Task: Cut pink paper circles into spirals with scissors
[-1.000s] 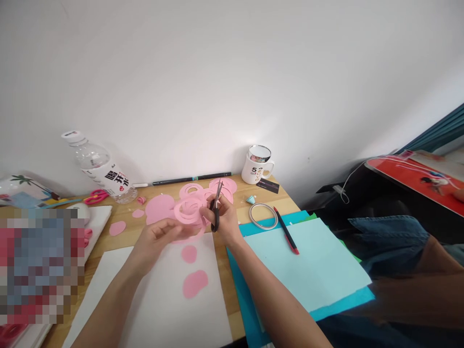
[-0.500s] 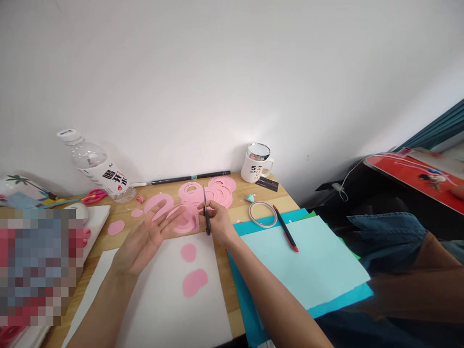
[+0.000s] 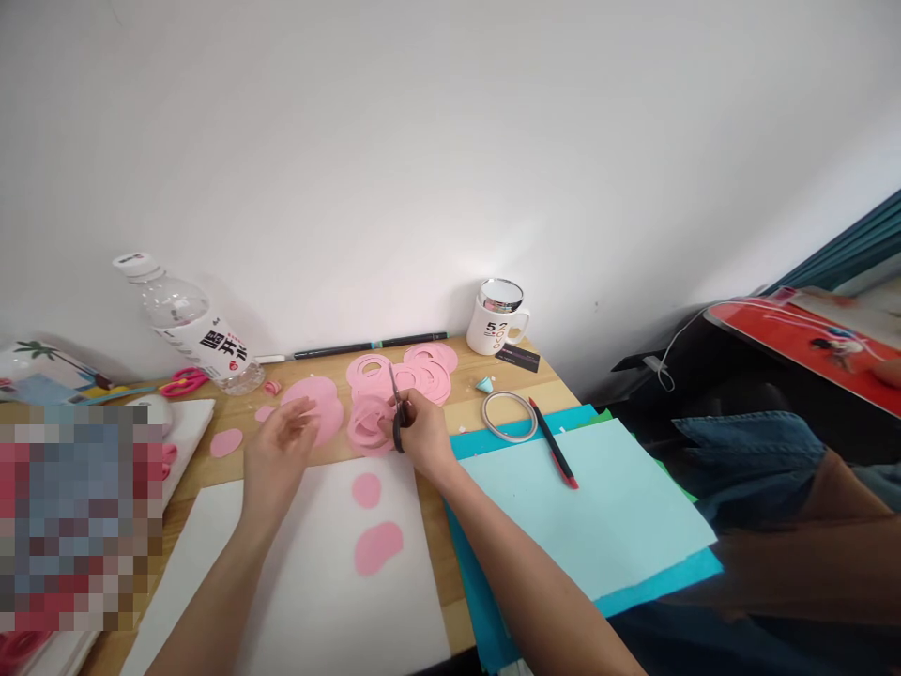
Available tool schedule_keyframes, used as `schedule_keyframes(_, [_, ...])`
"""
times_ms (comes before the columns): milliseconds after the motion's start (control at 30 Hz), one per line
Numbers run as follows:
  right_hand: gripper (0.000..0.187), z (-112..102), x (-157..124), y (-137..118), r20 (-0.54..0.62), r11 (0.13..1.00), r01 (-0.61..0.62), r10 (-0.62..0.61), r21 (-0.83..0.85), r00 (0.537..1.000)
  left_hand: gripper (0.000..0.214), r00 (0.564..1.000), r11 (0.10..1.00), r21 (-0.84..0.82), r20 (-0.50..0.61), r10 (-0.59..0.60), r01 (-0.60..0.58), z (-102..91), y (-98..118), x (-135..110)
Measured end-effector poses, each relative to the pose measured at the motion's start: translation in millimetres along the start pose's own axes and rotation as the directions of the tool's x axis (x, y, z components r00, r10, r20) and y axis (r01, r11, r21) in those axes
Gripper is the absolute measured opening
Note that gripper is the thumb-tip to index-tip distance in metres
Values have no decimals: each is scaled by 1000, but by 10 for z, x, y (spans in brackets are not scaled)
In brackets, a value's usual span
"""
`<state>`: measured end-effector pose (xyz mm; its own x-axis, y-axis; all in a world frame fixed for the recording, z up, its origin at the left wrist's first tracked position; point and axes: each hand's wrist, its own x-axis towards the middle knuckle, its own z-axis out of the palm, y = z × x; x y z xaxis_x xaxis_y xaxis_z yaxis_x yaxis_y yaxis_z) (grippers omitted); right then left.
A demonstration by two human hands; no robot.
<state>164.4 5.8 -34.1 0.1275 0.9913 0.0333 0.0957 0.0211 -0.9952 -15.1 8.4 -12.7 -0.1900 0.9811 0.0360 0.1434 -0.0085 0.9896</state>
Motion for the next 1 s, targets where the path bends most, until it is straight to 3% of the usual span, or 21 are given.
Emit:
schedule_keyframes(33, [32, -7, 6, -6, -36, 1000, 26, -26, 5, 999, 35, 997, 986, 161, -51, 51, -42, -11, -49, 17])
schedule_keyframes(100, [33, -45, 31, -12, -121, 998, 53, -50, 23, 991, 41, 990, 936, 331, -34, 140, -121, -33, -137, 46])
schedule_keyframes(200, [33, -148, 87, 4, -272, 999, 33, -43, -40, 961, 43, 981, 899, 392, 45, 191, -193, -55, -230, 70])
schedule_keyframes(300, [36, -243, 124, 11, -410, 965, -30, -83, -261, 908, 37, 973, 848, 477, 113, 201, -231, -66, -269, 82])
schedule_keyframes(400, [38, -241, 109, -45, -502, 947, 71, -229, -314, 834, 31, 961, 771, 573, 162, 225, -277, -80, -282, 105])
schedule_keyframes(433, [35, -214, 93, -73, -473, 957, 158, -258, -241, 842, 30, 956, 757, 584, 164, 243, -293, -85, -287, 117])
schedule_keyframes(467, [34, -177, 72, -99, -398, 969, 220, -245, -108, 884, 30, 952, 752, 584, 159, 263, -305, -90, -293, 130])
schedule_keyframes(533, [31, -85, 26, -133, -85, 970, 159, -146, 183, 986, 29, 944, 752, 573, 149, 295, -326, -98, -301, 154])
schedule_keyframes(567, [30, -39, 4, -135, 72, 959, 85, -108, 270, 992, 29, 943, 737, 590, 162, 292, -330, -101, -298, 162])
schedule_keyframes(633, [31, 37, -27, -107, 266, 944, -6, -87, 330, 960, 30, 946, 642, 695, 221, 238, -324, -103, -271, 170])
schedule_keyframes(700, [32, 80, -34, -52, 361, 957, -44, -66, 288, 930, 32, 945, 450, 831, 289, 152, -326, -100, -219, 165])
schedule_keyframes(733, [32, 90, -28, -24, 357, 965, -64, -33, 256, 933, 32, 945, 360, 874, 304, 122, -327, -99, -190, 160])
schedule_keyframes(800, [32, 89, -7, 14, 243, 979, -42, -9, 201, 970, 31, 938, 215, 913, 337, 78, -346, -96, -137, 149])
schedule_keyframes(900, [33, 66, 13, -1, 101, 984, 11, -29, 176, 994, 32, 934, 122, 926, 354, 49, -357, -92, -84, 136])
schedule_keyframes(1000, [32, 52, -12, -69, 144, 955, 2, -47, 297, 989, 36, 928, 67, 925, 373, 16, -373, -77, -32, 135])
